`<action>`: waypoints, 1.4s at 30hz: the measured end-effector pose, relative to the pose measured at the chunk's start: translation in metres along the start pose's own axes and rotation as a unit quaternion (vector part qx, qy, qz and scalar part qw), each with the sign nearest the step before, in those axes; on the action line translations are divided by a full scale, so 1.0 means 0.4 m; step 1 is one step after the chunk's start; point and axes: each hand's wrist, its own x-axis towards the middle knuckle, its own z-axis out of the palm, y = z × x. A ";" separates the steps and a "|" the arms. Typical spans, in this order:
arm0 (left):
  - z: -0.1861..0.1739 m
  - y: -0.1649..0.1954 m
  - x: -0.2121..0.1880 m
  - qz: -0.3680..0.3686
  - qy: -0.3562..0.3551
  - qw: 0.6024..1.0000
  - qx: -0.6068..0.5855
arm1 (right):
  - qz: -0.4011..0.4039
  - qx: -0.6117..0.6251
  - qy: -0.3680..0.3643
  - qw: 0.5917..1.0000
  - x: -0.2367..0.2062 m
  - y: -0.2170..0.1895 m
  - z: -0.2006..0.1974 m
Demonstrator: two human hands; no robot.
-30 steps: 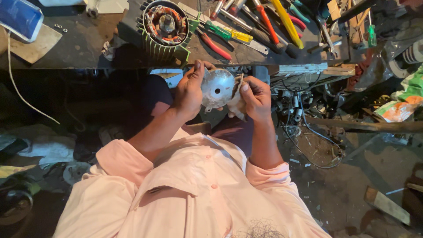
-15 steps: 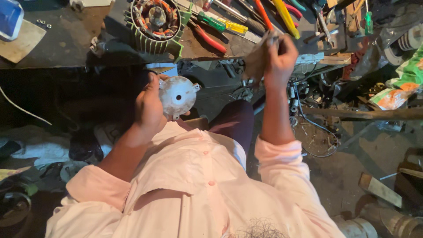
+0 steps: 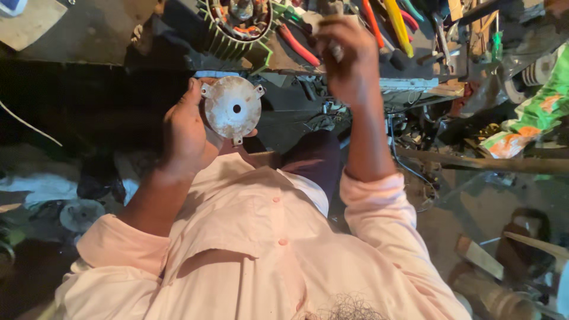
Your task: The person sits at a cluttered workbench and wipes a round metal motor end cover with a cloth, turning it to clean different sides. They then handle a green motor housing and a motor stator, and near the end drink from a green plastic bottle.
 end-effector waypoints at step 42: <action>-0.048 0.162 -0.092 0.021 0.027 0.997 0.066 | 0.237 0.540 0.070 0.805 -0.098 -0.277 0.247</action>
